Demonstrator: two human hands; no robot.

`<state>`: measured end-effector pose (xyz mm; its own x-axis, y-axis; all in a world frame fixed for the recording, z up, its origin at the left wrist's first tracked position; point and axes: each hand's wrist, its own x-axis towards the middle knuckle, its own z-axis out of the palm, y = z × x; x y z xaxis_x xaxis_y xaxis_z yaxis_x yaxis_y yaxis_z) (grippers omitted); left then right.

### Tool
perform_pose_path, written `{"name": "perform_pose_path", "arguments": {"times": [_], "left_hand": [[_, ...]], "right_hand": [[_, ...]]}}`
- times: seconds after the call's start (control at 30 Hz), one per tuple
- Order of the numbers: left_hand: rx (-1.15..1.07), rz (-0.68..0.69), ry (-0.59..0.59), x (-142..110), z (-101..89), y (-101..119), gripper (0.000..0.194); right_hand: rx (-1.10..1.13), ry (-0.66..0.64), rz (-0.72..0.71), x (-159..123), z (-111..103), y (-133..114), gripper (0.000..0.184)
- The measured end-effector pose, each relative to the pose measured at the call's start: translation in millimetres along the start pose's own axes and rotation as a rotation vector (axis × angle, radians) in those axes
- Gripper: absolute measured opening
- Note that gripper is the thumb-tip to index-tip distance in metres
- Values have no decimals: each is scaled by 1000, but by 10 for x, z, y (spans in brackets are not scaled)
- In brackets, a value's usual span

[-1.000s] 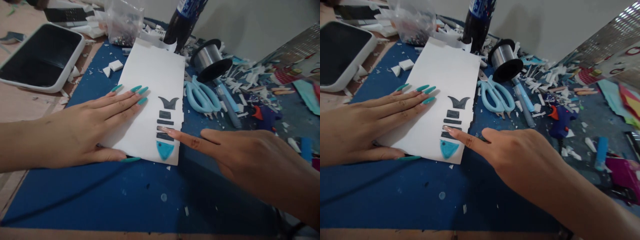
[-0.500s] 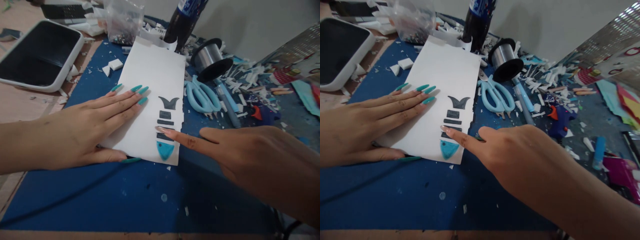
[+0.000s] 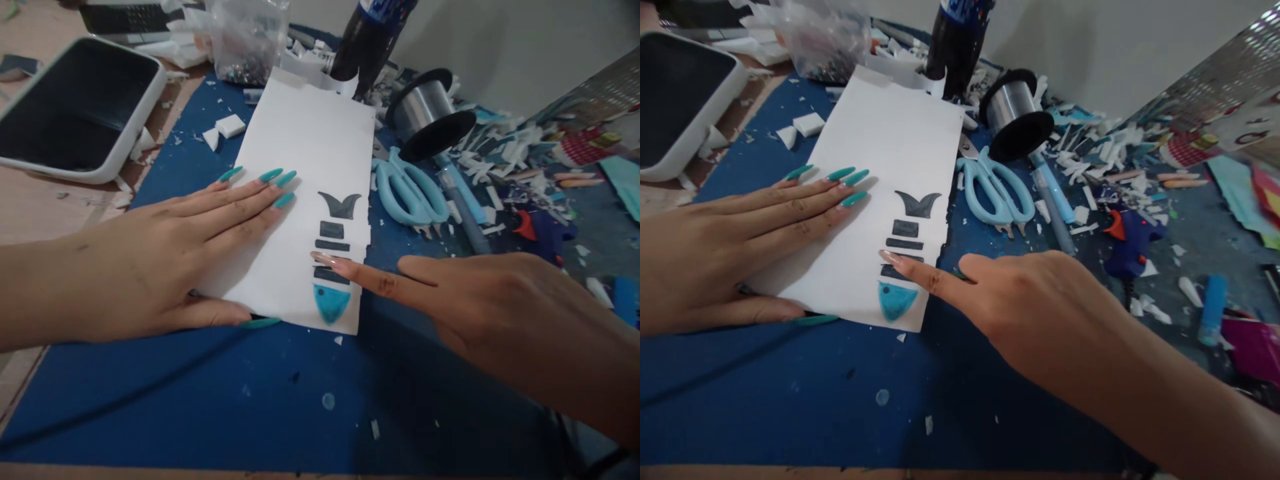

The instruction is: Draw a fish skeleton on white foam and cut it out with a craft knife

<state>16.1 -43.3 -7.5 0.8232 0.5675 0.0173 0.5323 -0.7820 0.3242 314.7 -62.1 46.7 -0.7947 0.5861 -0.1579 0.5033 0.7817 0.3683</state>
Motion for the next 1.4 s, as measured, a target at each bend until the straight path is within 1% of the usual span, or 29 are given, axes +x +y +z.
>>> {"name": "perform_pose_path", "arguments": {"times": [0.1,0.17,0.37,0.53,0.63,0.77,0.87,0.97,1.13,1.4], "left_hand": [[3,-2,9,-9,7,-3,64],[-11,6,17,-16,11,-6,64],[-88,6,10,-10,9,-2,72],[-74,12,-1,-11,11,-7,69],[-61,8,-6,-25,20,-14,68],[-32,9,-6,-32,14,-12,70],[-20,5,-7,-28,6,-9,70],[-6,7,-7,-25,9,-10,69],[23,11,-1,-38,23,-17,66],[48,-11,-11,-77,42,-54,71]], "right_hand": [[12,65,-104,-2,5,11,66],[8,61,-98,-6,5,11,66],[6,58,-96,-18,-7,7,65],[42,20,-70,-53,26,25,61],[108,52,-33,-95,87,43,56],[168,98,-37,-135,152,67,51],[170,125,-42,-150,167,73,54],[131,126,-42,-165,152,67,58],[35,42,-64,-200,104,50,64],[18,39,-56,-299,111,45,68]]}}
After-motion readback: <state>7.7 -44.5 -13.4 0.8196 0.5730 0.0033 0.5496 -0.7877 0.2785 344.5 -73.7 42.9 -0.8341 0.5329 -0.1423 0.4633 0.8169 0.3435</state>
